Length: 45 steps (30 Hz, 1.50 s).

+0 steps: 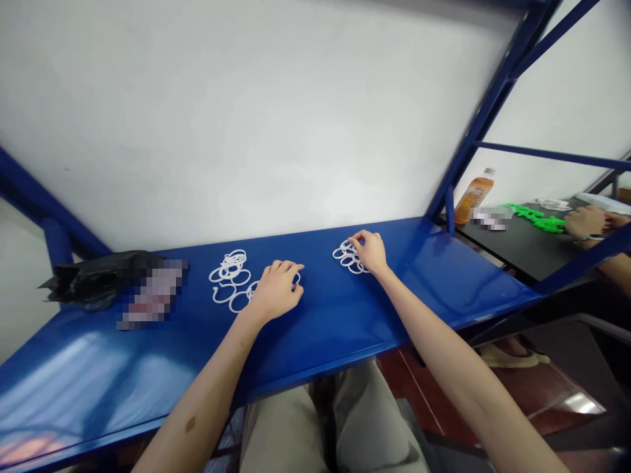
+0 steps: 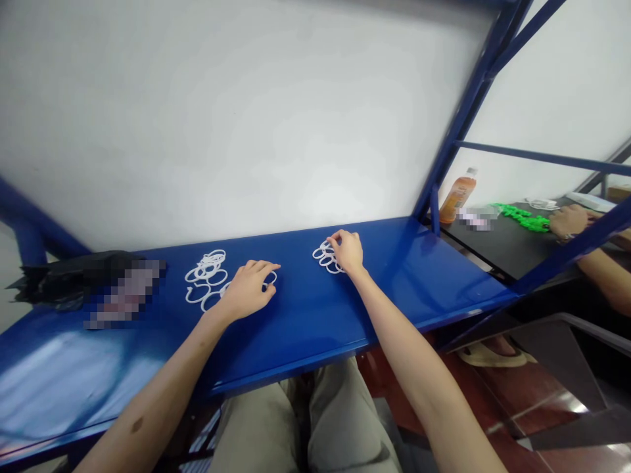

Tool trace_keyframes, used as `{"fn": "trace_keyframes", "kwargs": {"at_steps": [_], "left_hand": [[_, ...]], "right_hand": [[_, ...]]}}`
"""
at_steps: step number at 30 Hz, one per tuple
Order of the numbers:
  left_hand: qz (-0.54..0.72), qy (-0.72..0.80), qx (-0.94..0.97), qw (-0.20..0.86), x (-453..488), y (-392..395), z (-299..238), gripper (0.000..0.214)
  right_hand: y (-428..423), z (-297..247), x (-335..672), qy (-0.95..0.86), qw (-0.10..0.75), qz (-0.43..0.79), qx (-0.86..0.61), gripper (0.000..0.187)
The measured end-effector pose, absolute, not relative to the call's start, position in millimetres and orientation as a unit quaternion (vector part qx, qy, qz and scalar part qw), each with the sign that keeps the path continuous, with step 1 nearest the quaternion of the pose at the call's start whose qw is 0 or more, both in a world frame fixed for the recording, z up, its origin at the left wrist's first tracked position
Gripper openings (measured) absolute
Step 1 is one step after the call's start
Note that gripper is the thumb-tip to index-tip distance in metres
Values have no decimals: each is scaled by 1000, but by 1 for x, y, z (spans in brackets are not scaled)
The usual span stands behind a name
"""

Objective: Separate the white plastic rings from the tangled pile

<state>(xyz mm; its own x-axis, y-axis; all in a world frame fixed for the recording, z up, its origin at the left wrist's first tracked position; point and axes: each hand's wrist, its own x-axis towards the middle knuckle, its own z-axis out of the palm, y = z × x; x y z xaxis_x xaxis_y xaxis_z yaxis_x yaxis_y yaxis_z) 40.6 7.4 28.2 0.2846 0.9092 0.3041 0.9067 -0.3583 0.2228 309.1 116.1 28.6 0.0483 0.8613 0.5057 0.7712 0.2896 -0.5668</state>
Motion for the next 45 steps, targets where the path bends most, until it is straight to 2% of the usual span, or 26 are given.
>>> {"fn": "trace_keyframes", "kwargs": {"at_steps": [7,14,19,22,24,28,32,35,40,45], "left_hand": [[157,550,820,3,37,8,21,51],[201,527,825,31,37,11,22,45],[281,541,779,149,48,5,34,40],[363,521,721,278,53,3,40,37],[394,499,682,361,54,3,40,42],[424,476,643,426,54,7,36,48],[457,471,623,425,57,11,33,43],[468,470,639,391,59,12,31,38],[439,505,704,238,56,9,28,23],[394,493,763,143,55,5,29,21]], "right_hand": [[110,19,310,-689,390,43,-610,17],[98,23,310,-693,420,15,-586,17],[73,29,288,-762,455,-19,-460,18],[48,30,265,-838,428,31,-336,14],[34,28,252,-863,412,66,-285,21],[25,20,239,-849,432,134,-274,18],[33,14,240,-777,490,242,-314,12],[35,13,241,-757,496,272,-328,11],[34,13,244,-795,474,227,-302,8],[33,10,251,-838,448,166,-264,10]]}}
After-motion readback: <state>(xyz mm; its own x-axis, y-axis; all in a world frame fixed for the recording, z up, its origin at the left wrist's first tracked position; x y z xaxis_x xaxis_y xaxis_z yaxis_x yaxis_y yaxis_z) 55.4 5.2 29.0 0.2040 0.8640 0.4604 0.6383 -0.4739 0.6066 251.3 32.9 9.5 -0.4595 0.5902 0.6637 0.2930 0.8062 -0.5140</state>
